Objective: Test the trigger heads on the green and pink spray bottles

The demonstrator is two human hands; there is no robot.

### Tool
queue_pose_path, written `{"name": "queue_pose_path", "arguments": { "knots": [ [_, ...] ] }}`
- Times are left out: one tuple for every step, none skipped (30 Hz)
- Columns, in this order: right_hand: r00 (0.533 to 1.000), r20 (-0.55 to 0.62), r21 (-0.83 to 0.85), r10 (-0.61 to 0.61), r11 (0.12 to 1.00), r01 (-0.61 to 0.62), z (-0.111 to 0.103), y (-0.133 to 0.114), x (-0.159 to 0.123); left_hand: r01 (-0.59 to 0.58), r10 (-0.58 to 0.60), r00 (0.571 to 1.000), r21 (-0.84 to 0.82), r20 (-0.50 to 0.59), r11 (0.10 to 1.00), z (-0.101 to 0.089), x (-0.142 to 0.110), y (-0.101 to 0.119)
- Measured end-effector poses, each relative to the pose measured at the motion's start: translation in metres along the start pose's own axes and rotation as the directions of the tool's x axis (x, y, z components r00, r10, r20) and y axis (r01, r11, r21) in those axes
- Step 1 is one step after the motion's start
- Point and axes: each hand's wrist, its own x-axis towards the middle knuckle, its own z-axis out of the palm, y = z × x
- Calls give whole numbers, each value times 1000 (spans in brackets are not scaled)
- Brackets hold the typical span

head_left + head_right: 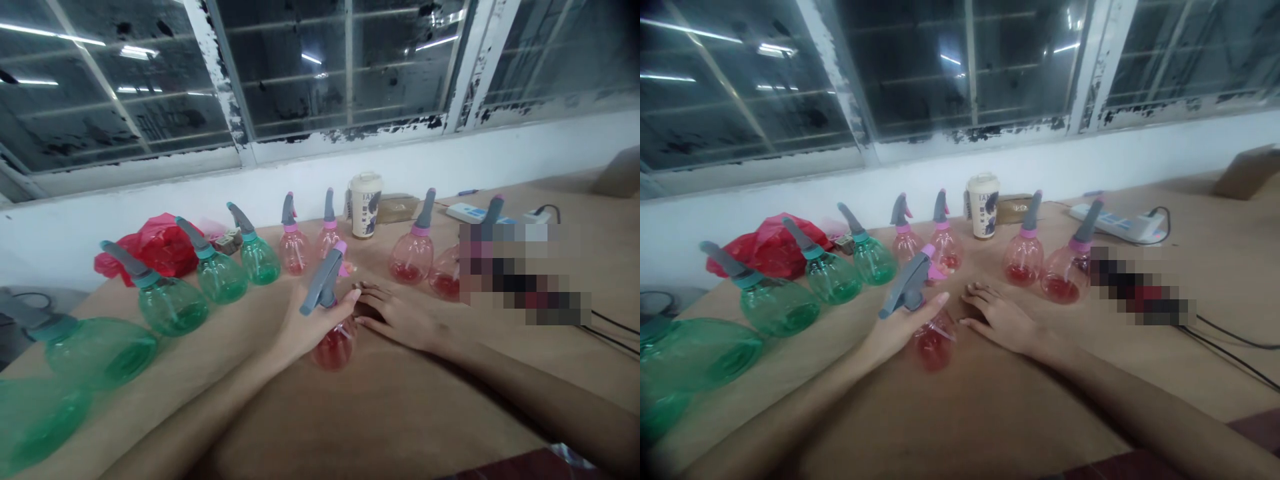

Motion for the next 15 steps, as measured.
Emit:
{"name": "queue_pose_path", "arguments": {
  "knots": [
    [1000, -11, 48, 20, 999, -19, 0, -1, 0, -15, 15, 1000, 1, 6, 1000, 0, 0, -2],
    [998, -25, 104, 49, 993, -46, 0, -2, -1, -38, 38, 999, -7, 3, 999, 1, -1, -5],
    [995, -46, 165, 84, 983, -76, -2, -5, -1, -51, 51, 999, -22, 3, 998, 1, -1, -9],
    [990, -76, 227, 122, 969, -102, -5, -8, -1, -61, 60, 998, -41, -4, 997, 2, -1, -13],
    [980, -116, 285, 159, 951, -120, -9, -12, -1, -66, 65, 998, -61, -18, 996, 2, -1, -16],
    [969, -159, 337, 189, 933, -127, -13, -16, -2, -66, 64, 997, -77, -36, 995, 4, 0, -20],
    [957, -200, 377, 209, 918, -122, -18, -20, -2, -61, 56, 997, -90, -55, 994, 6, 1, -23],
    [948, -233, 407, 217, 907, -107, -23, -24, -2, -54, 47, 997, -97, -68, 994, 8, 3, -25],
    [944, -253, 427, 211, 900, -87, -28, -27, -2, -49, 41, 996, -102, -74, 994, 12, 6, -27],
    [944, -264, 434, 197, 899, -66, -32, -30, -2, -48, 40, 996, -102, -76, 994, 16, 10, -28],
    [946, -271, 427, 177, 903, -47, -35, -32, -3, -55, 47, 996, -97, -79, 994, 21, 14, -28],
    [948, -274, 409, 160, 912, -36, -38, -34, -3, -70, 63, 995, -89, -81, 994, 27, 19, -27],
    [949, -274, 384, 153, 923, -38, -39, -35, -4, -89, 82, 993, -74, -83, 993, 32, 24, -26],
    [949, -273, 356, 156, 933, -51, -39, -35, -5, -107, 102, 991, -60, -84, 992, 38, 30, -23],
    [947, -274, 330, 168, 941, -72, -38, -34, -6, -121, 117, 990, -45, -78, 992, 43, 34, -20]
  ]
}}
